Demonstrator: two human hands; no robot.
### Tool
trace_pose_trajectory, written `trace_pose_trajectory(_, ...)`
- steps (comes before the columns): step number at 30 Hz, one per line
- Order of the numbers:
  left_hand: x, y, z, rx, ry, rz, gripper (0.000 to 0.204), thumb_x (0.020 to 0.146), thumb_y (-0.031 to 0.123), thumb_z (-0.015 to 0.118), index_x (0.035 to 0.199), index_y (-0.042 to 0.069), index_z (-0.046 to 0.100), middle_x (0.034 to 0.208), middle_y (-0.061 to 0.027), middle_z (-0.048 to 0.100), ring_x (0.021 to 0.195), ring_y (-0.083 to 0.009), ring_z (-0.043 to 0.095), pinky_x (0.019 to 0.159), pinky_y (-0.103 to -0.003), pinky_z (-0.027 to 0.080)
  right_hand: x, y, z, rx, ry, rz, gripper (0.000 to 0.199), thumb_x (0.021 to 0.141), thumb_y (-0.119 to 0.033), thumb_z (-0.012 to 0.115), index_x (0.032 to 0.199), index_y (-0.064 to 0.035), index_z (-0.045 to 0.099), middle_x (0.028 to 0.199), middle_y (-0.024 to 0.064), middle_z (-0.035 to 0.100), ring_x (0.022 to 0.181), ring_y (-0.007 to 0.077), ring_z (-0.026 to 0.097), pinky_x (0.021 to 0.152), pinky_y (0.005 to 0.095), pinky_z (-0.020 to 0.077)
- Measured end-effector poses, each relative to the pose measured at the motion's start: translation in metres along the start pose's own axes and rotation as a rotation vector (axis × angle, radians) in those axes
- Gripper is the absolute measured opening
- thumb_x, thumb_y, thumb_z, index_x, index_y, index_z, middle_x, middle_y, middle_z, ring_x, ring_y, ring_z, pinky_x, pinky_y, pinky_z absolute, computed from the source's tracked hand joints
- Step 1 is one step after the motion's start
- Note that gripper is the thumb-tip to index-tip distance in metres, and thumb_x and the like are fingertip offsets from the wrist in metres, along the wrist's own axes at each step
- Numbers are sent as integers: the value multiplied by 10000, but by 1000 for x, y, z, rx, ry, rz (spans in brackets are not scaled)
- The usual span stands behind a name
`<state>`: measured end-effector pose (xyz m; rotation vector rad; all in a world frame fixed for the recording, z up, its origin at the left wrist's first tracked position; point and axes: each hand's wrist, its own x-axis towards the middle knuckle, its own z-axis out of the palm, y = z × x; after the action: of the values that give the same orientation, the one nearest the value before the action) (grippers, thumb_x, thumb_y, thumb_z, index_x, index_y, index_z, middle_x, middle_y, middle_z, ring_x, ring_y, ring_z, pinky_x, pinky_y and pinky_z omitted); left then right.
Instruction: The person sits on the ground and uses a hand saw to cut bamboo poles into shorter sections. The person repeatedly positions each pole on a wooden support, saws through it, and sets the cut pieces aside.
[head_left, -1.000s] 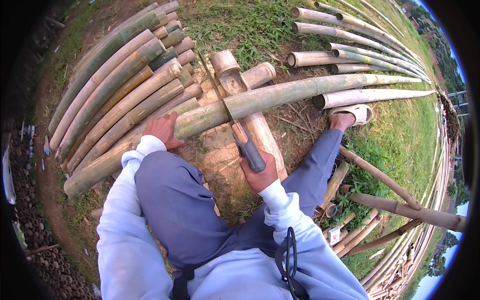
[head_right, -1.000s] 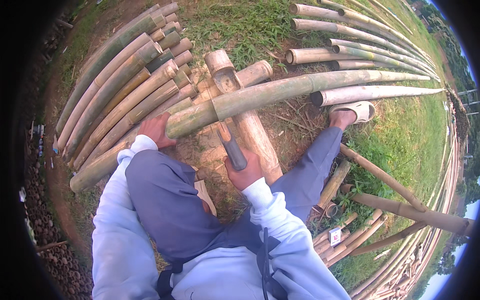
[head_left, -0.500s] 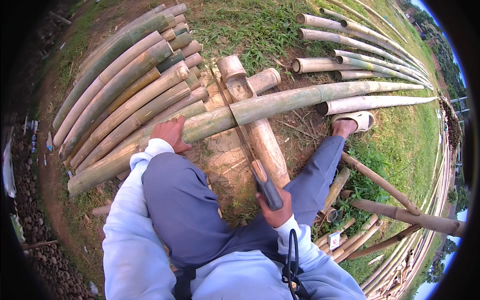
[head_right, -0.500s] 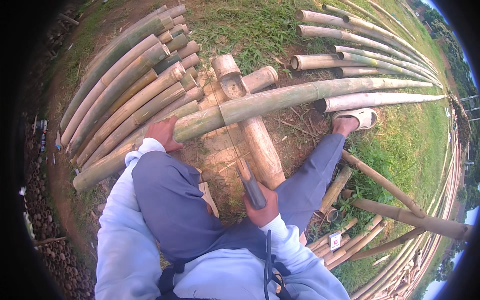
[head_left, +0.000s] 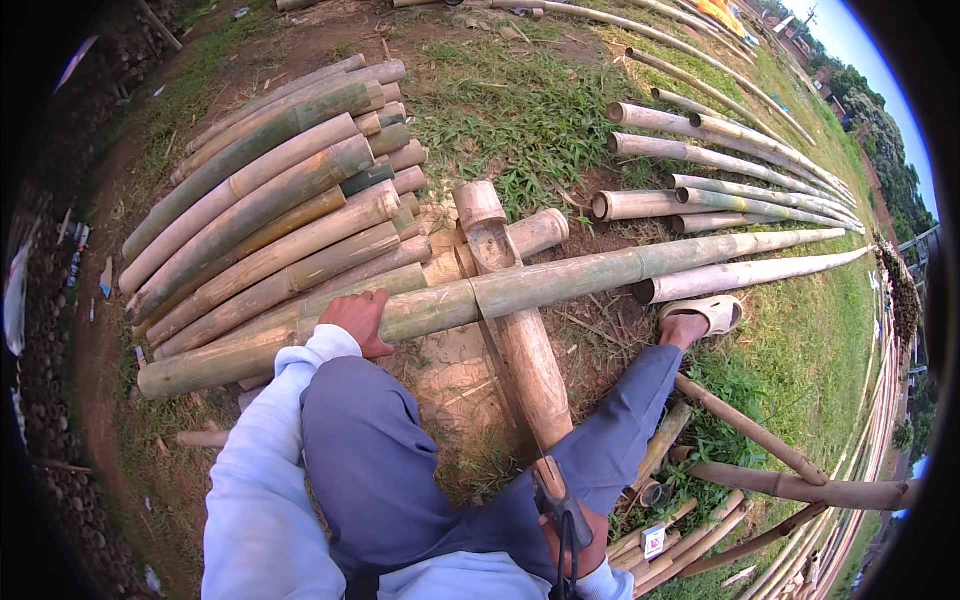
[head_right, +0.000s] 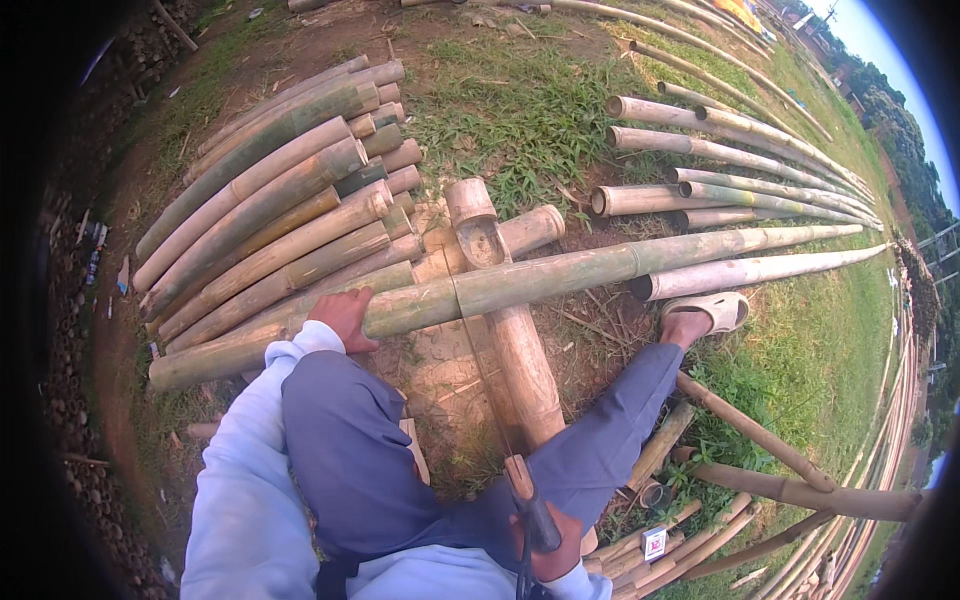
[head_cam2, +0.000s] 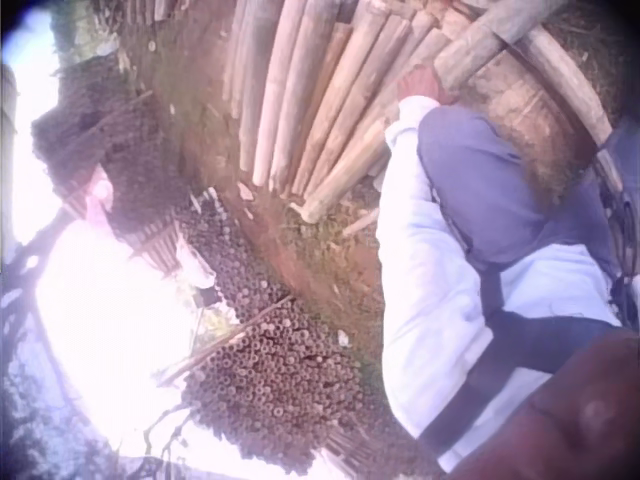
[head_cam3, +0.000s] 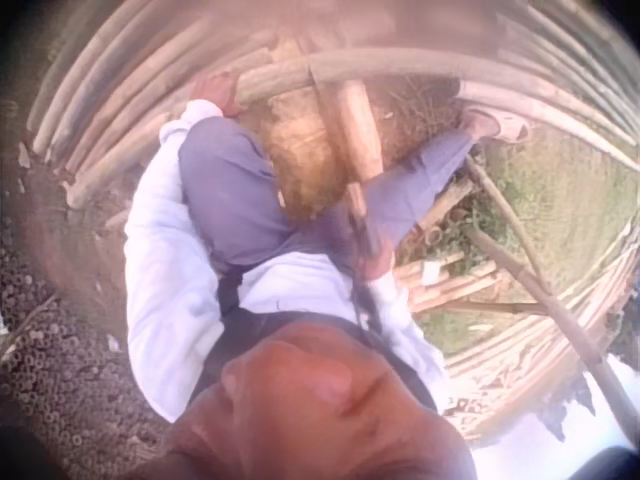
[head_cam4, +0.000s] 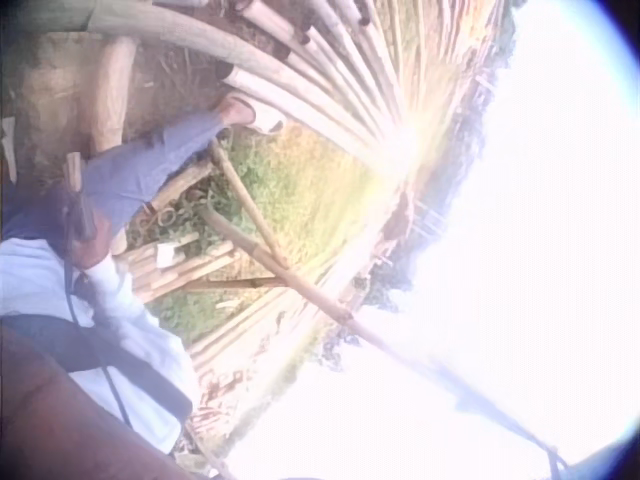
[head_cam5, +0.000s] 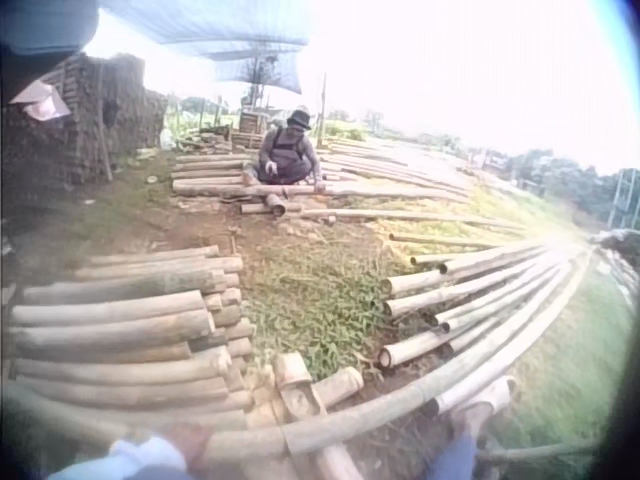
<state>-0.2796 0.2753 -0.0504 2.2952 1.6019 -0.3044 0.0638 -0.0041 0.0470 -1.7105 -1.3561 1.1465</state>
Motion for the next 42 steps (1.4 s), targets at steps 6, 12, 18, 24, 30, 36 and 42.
trace_pose_trajectory(6,7,2,-6,-30,33,25,745,685,455,840,1204,22,529,1093,-236,692,1006,-430,689,867,-500,548,178,15,78,55,41,-163,172,898,-107,737,913,28,632,691,89,600,657,140,544,637,337,467)
trace_pose_trajectory(12,-4,-2,-6,-59,54,39,699,678,416,855,1163,11,556,1072,-222,699,996,-417,696,851,-498,567,46,64,32,139,-10,42,149,877,-71,750,966,14,667,763,34,635,709,103,581,678,294,497)
trace_pose_trajectory(18,-6,-4,6,-89,39,23,706,669,402,868,1162,-2,564,1070,-223,701,985,-411,709,853,-489,575,22,29,16,80,13,54,156,883,-77,741,985,27,685,802,37,664,722,99,593,701,273,494)
trace_pose_trajectory(24,7,1,-1,-68,65,60,749,647,430,885,1170,2,563,1060,-223,704,991,-419,707,867,-497,565,179,22,76,107,0,-112,154,901,-63,744,835,-9,616,690,3,573,641,91,516,616,288,443)
trace_pose_trajectory(30,-8,-9,-2,-52,35,-10,724,685,436,857,1186,27,533,1035,-236,702,978,-433,692,851,-500,545,4,42,20,39,-38,86,254,893,-40,732,1136,20,689,928,61,714,852,104,635,781,282,515)
trace_pose_trajectory(36,5,3,-1,-9,22,7,755,695,427,858,1207,-3,507,1094,-257,689,1017,-430,690,867,-493,553,25,28,26,18,26,8,293,876,-49,729,1161,10,700,837,130,696,803,124,651,740,303,517)
trace_pose_trajectory(42,3,6,-6,-54,10,8,751,677,423,834,1229,28,514,1119,-260,684,1025,-457,666,889,-524,520,161,32,75,65,60,-154,184,886,-85,758,917,39,625,713,54,584,679,119,508,647,317,463)
